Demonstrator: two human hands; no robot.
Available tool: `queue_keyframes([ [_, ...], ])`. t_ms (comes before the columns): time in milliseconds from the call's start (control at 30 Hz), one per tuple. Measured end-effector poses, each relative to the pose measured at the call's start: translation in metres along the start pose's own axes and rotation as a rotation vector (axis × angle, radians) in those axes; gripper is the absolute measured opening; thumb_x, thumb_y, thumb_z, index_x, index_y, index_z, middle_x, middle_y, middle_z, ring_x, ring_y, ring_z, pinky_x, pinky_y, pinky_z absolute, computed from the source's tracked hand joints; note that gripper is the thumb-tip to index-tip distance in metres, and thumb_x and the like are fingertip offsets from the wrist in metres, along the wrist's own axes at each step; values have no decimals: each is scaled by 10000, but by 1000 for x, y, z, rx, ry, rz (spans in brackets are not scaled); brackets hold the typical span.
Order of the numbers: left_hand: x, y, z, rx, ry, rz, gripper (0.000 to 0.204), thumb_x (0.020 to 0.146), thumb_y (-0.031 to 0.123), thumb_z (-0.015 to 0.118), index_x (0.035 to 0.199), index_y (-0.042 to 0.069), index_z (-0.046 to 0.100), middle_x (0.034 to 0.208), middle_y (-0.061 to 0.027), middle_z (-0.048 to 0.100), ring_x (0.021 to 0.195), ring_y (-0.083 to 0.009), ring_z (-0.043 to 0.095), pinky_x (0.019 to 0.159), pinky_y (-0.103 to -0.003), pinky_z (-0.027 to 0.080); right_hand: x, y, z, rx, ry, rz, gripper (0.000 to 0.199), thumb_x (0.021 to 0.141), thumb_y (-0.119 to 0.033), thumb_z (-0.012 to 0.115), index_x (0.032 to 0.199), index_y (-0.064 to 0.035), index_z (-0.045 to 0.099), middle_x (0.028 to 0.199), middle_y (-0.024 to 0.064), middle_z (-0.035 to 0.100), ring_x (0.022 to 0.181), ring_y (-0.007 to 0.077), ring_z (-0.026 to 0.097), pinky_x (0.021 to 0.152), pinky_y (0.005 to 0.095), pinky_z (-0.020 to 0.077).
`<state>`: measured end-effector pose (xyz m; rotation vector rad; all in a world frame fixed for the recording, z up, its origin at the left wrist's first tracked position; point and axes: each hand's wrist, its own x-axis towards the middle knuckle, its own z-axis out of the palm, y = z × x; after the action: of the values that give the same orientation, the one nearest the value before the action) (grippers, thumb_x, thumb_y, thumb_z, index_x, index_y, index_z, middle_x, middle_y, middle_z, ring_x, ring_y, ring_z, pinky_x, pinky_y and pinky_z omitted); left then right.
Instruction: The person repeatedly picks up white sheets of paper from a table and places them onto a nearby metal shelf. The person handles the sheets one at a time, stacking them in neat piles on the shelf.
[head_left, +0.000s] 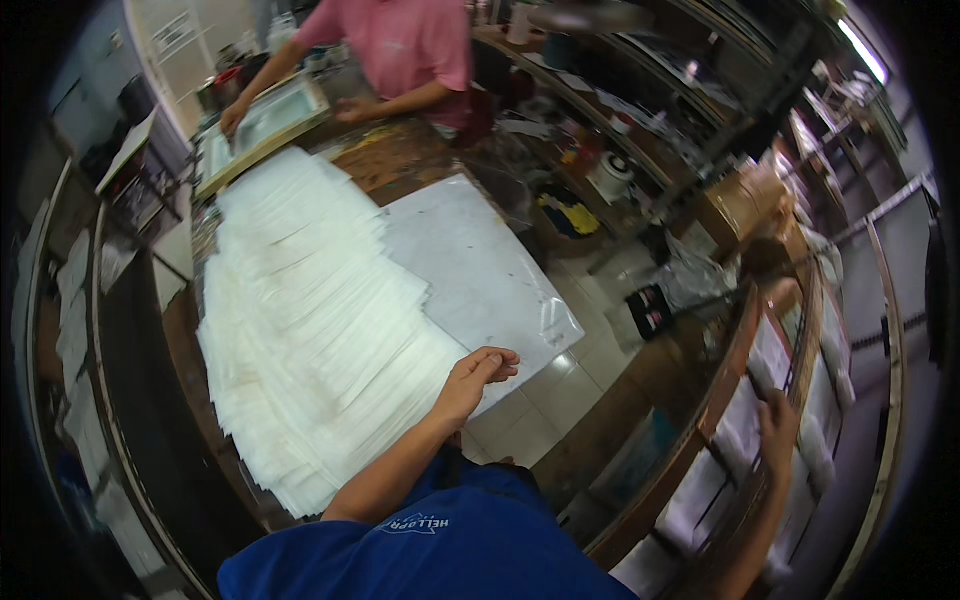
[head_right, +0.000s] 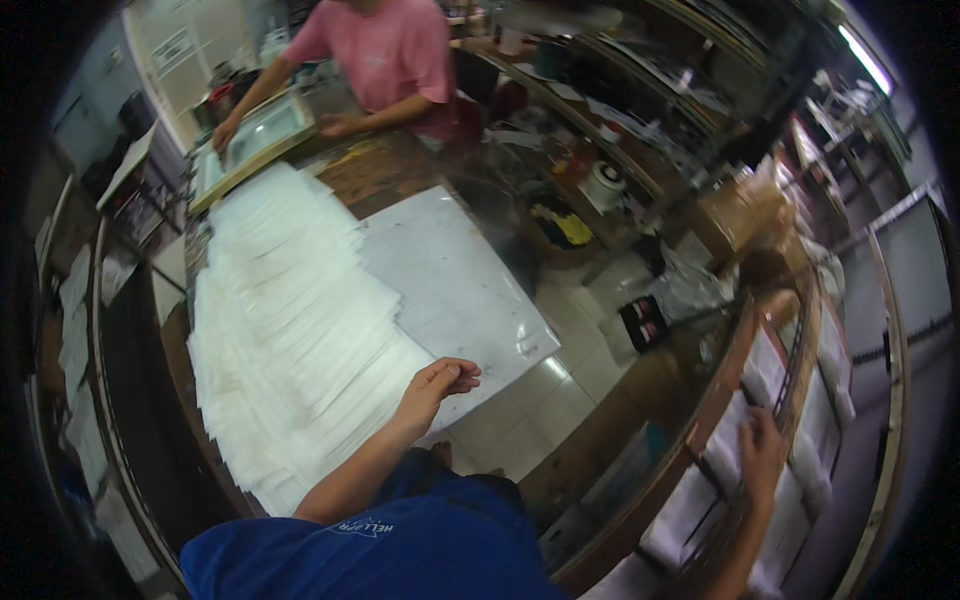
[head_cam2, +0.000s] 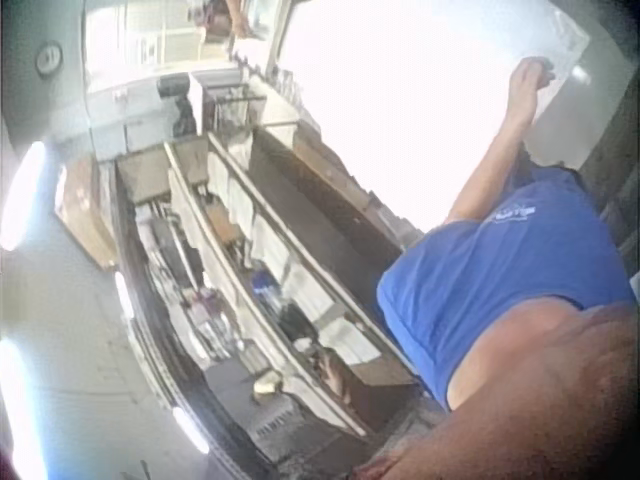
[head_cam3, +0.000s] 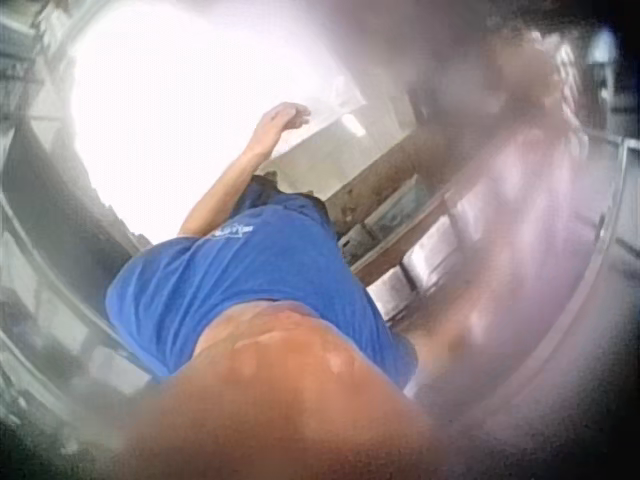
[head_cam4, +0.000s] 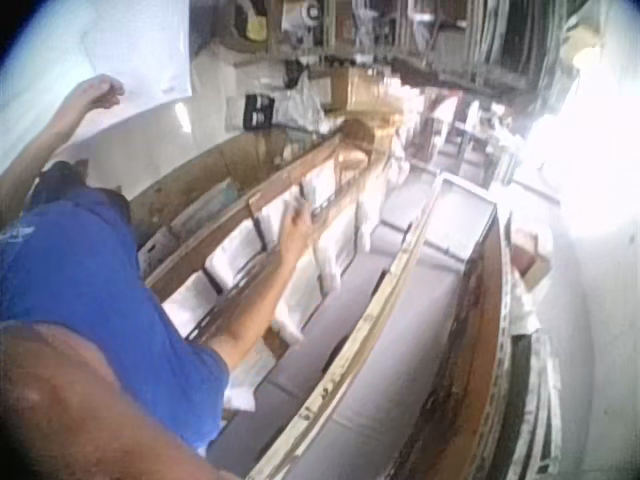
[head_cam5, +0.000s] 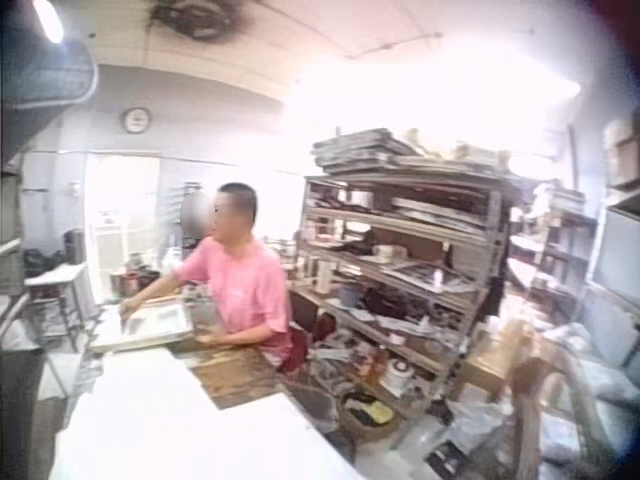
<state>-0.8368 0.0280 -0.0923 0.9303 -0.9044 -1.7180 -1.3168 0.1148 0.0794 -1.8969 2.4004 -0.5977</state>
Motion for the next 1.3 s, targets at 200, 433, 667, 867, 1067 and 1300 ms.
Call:
queue_keyframes([
  [200, -40, 18, -54, 107, 257, 189, 289, 984, 184, 450, 1113, -19, 611, 1083, -100, 642, 1001, -183, 608, 905, -314, 455, 61, -56, 195, 468, -225, -176, 211, 876, -129, 582, 1052, -15, 605, 804, 56, 616, 706, 134, 577, 645, 274, 473],
  [433, -61, 26, -82, 268, 478, 235, 271, 969, 180, 489, 1114, -11, 616, 1082, -97, 646, 1008, -171, 600, 899, -299, 447, -39, -70, 393, 687, -820, 283, 282, 931, -199, 515, 1143, -22, 572, 861, 79, 643, 666, 161, 618, 560, 301, 489],
  [667, -60, 8, -91, 699, 650, 345, 279, 902, 187, 574, 1103, 0, 621, 1200, -172, 598, 1138, -280, 542, 987, -370, 406, -142, 32, 463, 394, -1079, 328, 285, 886, -209, 547, 1000, 44, 608, 802, 129, 645, 695, 232, 649, 601, 367, 535],
  [867, -63, -13, -95, 1399, 678, 318, 379, 834, 185, 613, 1171, 15, 576, 1352, -228, 457, 1308, -397, 361, 1091, -487, 287, -114, 45, 429, 362, -1047, 383, 240, 878, -178, 530, 876, 40, 631, 727, 128, 622, 661, 222, 616, 587, 370, 498],
  [1067, -60, -22, -92, 1599, 651, 264, 431, 835, 239, 606, 1207, 27, 556, 1393, -235, 409, 1344, -389, 315, 1121, -509, 217, -96, 20, 445, 455, -1046, 421, 317, 893, -218, 535, 1086, 31, 568, 858, 129, 633, 735, 208, 627, 595, 341, 489],
  [1300, -62, -22, -90, 1571, 661, 291, 430, 836, 237, 610, 1211, 32, 560, 1394, -231, 410, 1345, -381, 313, 1119, -494, 224, -67, -35, 449, 486, -1080, 314, 299, 885, -193, 538, 1109, 3, 562, 898, 136, 652, 726, 231, 675, 540, 319, 492],
])
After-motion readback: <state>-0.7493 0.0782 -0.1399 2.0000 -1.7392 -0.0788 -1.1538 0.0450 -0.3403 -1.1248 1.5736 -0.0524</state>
